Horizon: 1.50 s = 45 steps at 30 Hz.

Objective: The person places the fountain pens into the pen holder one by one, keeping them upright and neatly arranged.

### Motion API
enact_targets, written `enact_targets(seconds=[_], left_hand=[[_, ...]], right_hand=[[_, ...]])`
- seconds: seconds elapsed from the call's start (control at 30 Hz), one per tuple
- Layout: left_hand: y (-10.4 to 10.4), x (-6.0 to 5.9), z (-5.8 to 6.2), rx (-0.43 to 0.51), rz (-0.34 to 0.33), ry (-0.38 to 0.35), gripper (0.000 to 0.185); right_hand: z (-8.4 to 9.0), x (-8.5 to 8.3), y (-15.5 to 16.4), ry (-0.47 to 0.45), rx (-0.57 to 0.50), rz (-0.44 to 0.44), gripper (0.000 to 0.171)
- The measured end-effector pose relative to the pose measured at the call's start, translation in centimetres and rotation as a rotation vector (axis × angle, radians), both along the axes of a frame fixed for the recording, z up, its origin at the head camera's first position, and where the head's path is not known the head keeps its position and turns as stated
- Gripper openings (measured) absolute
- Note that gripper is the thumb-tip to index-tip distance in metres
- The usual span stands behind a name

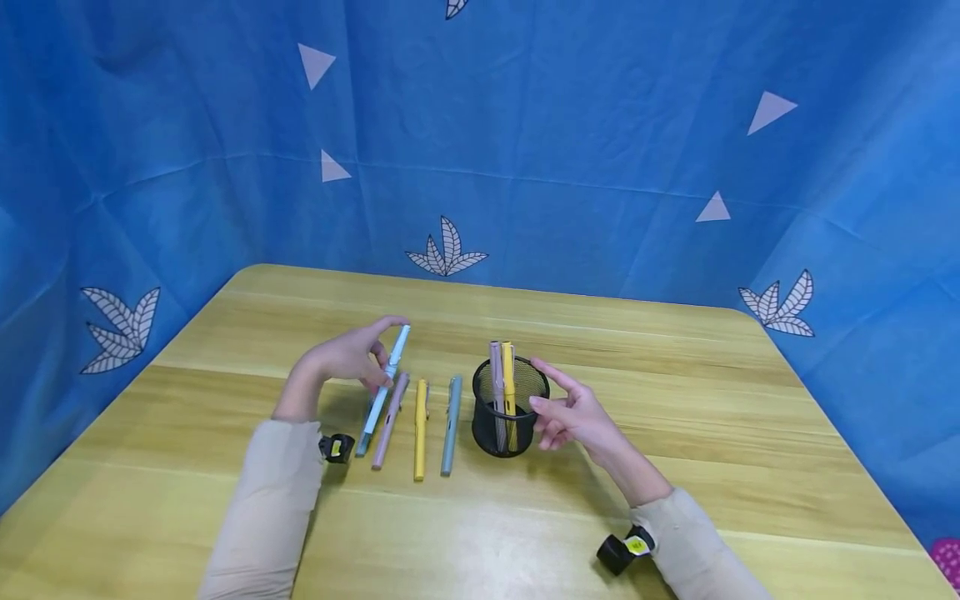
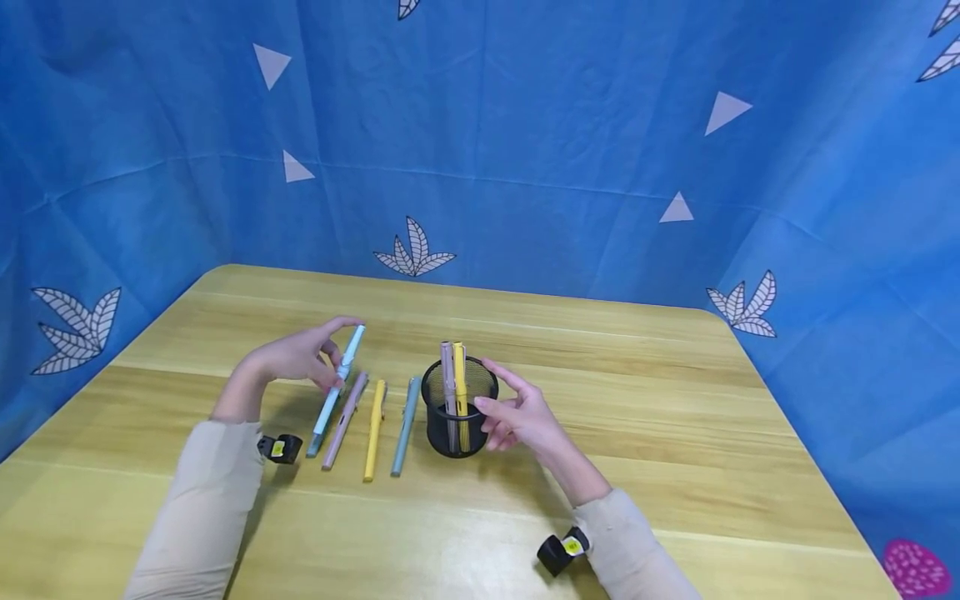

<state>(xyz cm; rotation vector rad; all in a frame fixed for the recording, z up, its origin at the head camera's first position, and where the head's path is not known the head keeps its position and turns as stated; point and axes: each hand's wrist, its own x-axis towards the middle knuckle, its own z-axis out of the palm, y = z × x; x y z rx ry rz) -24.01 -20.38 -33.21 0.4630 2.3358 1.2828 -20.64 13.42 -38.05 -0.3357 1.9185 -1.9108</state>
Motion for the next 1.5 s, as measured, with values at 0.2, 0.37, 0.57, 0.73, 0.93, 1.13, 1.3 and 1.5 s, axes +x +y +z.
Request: enact_targets(seconds=[0.2,0.37,0.57,0.73,0.93,1.13,1.3,1.5], left_hand=[[0.7,0.1,0.6,0.013,-0.038,0.060,0.087],[1.3,0.4,1.1,0.033,-0.041,0.084,0.087],[2.0,0.7,1.4,0.032,-0.014,0.138,0.085],[2.5,0.5,1.6,0.065,0.008,0.195,0.084],[3.2,0.4,1.9,0.100,0.031,0.249,0.084],[4.3,0.5,2.3,0.106,0.068,0.293,0.086],[5.0,0.6,2.7,0.119,0.076,0.317,0.087],[5.6,0.4,3.1,0.155,0.077,0.333,0.089]], right_hand=[[-0.1,0.1,0.0,-0.002,-0.004,0.004,0.066],[-0.2,0.2,-0.1,-0.002,-0.010,0.008,0.066],[-0.2,0.2,-0.1,0.004,-0.004,0.023,0.066],[-0.2,0.2,-0.1,0.009,-0.010,0.030,0.066],[-0.1,0.0,-0.1,-0.003,-0.016,0.018,0.065],[-0.2,-0.1,-0.1,0.004,-0.015,0.019,0.065],[-0.1,0.0,0.0,0.008,-0.011,0.019,0.065],[0.0,-0.1,0.1,0.000,-0.016,0.013,0.066]])
